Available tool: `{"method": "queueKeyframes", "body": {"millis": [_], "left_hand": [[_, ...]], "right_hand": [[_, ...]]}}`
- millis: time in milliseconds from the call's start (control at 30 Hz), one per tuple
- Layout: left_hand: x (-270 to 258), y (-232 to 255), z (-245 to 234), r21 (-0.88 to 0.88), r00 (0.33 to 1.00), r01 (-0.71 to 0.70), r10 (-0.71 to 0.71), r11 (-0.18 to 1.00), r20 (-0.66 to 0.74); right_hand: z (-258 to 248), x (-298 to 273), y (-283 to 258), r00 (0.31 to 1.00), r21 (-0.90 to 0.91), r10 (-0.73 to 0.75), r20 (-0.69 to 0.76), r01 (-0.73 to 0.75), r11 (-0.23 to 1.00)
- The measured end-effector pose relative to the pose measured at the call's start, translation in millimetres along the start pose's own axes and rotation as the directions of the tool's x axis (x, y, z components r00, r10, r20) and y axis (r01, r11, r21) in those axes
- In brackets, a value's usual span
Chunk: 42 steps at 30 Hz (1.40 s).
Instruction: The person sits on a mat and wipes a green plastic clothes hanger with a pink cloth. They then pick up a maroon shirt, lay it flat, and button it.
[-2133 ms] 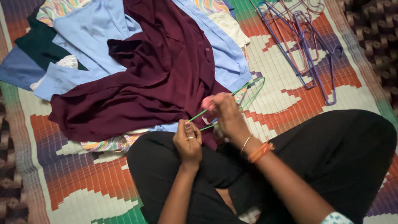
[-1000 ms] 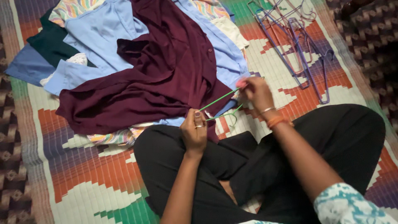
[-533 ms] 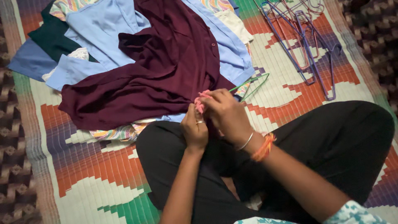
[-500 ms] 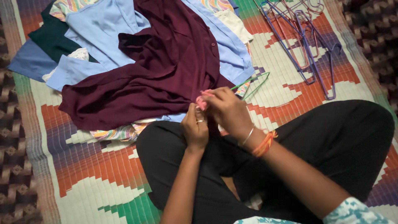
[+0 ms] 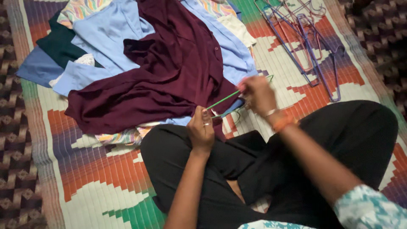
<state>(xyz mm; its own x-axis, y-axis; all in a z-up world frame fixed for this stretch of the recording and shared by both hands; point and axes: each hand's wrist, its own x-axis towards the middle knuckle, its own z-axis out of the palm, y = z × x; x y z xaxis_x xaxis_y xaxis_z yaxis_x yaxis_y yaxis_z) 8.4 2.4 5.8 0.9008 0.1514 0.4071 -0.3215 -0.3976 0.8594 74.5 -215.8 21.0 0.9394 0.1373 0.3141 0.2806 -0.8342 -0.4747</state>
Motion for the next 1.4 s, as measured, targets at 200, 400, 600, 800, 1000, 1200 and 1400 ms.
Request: {"method": "queueKeyframes", "body": {"millis": [200, 400, 600, 800, 1000, 1200, 1400], "left_hand": [[-4.1, -6.3, -0.8, 0.011, 0.995, -0.100, 0.100, 0.995, -0.008], [-12.7, -10.0, -6.6, -0.366, 0.952, 0.108, -0.202, 0.924, -0.230], [-3.8, -11.9, -7.2, -0.544, 0.921, 0.140, -0.310, 0.827, -0.234], [13.2, -14.1, -20.2, -0.587, 0.853, 0.150, -0.404, 0.796, -0.330], [12.1, -16.4, -18.1, -0.625, 0.816, 0.200, -0.482, 0.754, -0.320], [14.0, -17.6, -15.7, -0.586, 0.825, 0.217, -0.468, 0.780, -0.317], [19.5, -25.5, -12.4, -0.597, 0.812, 0.200, -0.472, 0.777, -0.344]], "right_hand": [[-14.1, -21.4, -109.6, 0.968, 0.113, -0.252, -0.025, 0.253, 0.961], [10.9, -5.1, 42.4, 0.999, -0.127, 0.039, 0.004, -0.039, 0.991], [85.0, -4.0, 222.8, 0.919, -0.105, 0.382, -0.101, -0.392, 0.914], [106.8, 0.3, 258.4, 0.748, 0.586, 0.590, 0.304, -0.635, 0.503], [31.4, 19.1, 171.2, 0.978, -0.083, 0.206, 0.029, -0.203, 0.976], [-47.3, 32.4, 124.2, 0.912, -0.214, -0.345, 0.223, 0.391, 0.895], [-2.7, 43.1, 164.3, 0.966, 0.277, 0.194, -0.174, -0.141, 0.951]]}}
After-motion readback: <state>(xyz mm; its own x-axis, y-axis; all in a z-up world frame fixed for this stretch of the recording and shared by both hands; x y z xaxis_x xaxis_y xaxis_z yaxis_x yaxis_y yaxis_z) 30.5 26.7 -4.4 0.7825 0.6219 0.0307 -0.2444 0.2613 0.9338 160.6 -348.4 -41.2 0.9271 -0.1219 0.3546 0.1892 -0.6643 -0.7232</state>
